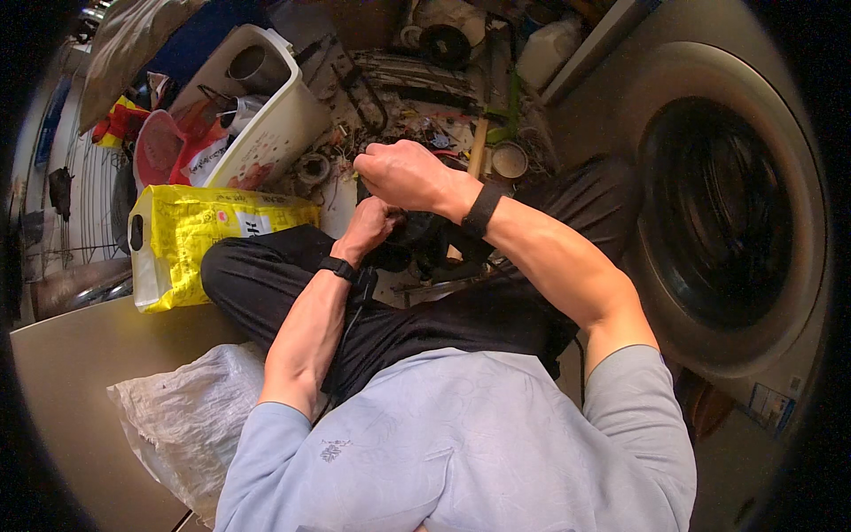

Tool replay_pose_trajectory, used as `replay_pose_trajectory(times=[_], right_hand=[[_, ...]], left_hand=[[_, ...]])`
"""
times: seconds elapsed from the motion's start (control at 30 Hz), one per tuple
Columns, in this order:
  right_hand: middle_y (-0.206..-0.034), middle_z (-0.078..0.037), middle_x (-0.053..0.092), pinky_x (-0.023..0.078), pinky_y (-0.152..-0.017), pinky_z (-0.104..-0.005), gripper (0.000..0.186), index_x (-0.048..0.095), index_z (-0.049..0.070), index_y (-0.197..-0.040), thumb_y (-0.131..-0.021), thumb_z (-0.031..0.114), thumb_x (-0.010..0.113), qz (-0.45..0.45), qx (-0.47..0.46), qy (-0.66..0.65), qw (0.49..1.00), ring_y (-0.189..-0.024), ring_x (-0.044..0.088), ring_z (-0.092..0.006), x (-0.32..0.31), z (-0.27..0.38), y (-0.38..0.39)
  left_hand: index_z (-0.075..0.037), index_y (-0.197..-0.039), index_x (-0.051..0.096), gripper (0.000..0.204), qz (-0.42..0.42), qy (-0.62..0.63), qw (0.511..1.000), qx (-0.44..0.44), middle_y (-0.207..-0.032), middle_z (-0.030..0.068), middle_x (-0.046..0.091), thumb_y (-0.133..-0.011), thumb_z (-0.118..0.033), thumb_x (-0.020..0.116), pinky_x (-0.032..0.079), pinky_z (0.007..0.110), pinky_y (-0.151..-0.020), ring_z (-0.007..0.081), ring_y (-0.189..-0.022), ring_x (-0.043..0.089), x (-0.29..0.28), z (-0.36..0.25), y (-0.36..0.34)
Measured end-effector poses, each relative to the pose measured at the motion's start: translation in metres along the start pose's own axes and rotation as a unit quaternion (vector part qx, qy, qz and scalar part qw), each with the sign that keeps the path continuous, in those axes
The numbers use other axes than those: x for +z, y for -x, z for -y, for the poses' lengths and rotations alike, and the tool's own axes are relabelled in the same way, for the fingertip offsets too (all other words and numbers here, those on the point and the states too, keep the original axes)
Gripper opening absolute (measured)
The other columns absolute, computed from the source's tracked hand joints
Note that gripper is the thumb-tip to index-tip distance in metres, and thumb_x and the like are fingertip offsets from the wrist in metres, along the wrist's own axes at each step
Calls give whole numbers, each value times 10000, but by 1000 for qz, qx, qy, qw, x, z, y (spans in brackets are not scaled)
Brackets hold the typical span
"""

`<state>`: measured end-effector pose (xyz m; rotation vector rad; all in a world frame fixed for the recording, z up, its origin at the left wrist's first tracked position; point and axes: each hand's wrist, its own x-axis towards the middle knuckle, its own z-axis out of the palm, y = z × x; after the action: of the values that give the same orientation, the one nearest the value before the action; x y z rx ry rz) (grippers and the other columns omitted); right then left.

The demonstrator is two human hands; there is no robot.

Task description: The person disassembles the base of a black electric kettle while sitting on the floor, using pliers to pull at internal wires and a screwdriver to remove screws from the bottom of the unit.

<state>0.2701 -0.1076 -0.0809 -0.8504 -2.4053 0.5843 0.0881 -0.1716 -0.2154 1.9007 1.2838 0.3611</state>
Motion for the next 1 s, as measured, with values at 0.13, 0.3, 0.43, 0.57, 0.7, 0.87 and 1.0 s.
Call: replay_pose_trajectory(times=[0.13, 0.3, 0.43, 0.57, 0.7, 0.87, 1.0], right_hand=[[-823, -164, 642, 563, -640, -492, 155, 594, 31, -844, -918, 130, 687, -8, -11, -3, 1000, -750, 682, -399, 1, 1, -1], [-825, -166, 628, 560, -627, -490, 159, 582, 30, -842, -919, 123, 685, -1, -15, 4, 1000, -732, 678, -400, 4, 1, 1], [-846, -167, 630, 565, -614, -477, 156, 578, 27, -842, -915, 113, 685, 22, -38, 6, 999, -714, 685, -388, 6, 6, -4], [-856, -166, 635, 571, -605, -466, 151, 581, 22, -843, -907, 108, 688, 20, -52, 46, 997, -710, 693, -378, 7, 10, -6], [-830, -168, 637, 579, -618, -470, 126, 597, 25, -860, -894, 102, 691, -4, 9, 77, 997, -722, 697, -388, 6, 6, 2], [-802, -171, 636, 579, -616, -487, 106, 611, 35, -876, -889, 101, 693, -46, 61, 76, 994, -718, 692, -402, 9, 3, 3], [-808, -172, 636, 576, -603, -491, 103, 611, 36, -875, -891, 102, 689, -46, 48, 62, 996, -710, 689, -402, 12, 0, 1]], left_hand=[[-4, -939, 756, 166, -38, 22, 998, 40, -989, 210, 710, -784, 14, 701, 538, 496, -812, 437, -972, 677, 3, 5, -2], [-4, -942, 747, 184, -42, 14, 998, 45, -926, 225, 703, -768, 21, 694, 537, 487, -778, 444, -914, 678, 3, 3, -3], [-7, -997, 750, 204, -58, 15, 998, 27, -959, 254, 719, -809, 2, 671, 537, 504, -787, 458, -958, 686, 4, 14, -4], [-9, -1085, 777, 266, -6, 20, 990, -141, -1078, 256, 752, -848, -28, 657, 562, 481, -882, 432, -1062, 712, -7, 21, -12], [-8, -1122, 788, 306, -7, 76, 989, -123, -1116, 233, 769, -843, -29, 665, 569, 434, -943, 399, -1069, 733, -22, 1, -9], [0, -1108, 793, 293, 48, 116, 986, -110, -1033, 214, 784, -836, -99, 750, 575, 407, -908, 357, -1006, 749, -26, -3, -7], [7, -1102, 787, 303, 48, 85, 992, -74, -981, 202, 782, -817, -95, 792, 574, 396, -868, 329, -975, 756, -20, -12, -8]])
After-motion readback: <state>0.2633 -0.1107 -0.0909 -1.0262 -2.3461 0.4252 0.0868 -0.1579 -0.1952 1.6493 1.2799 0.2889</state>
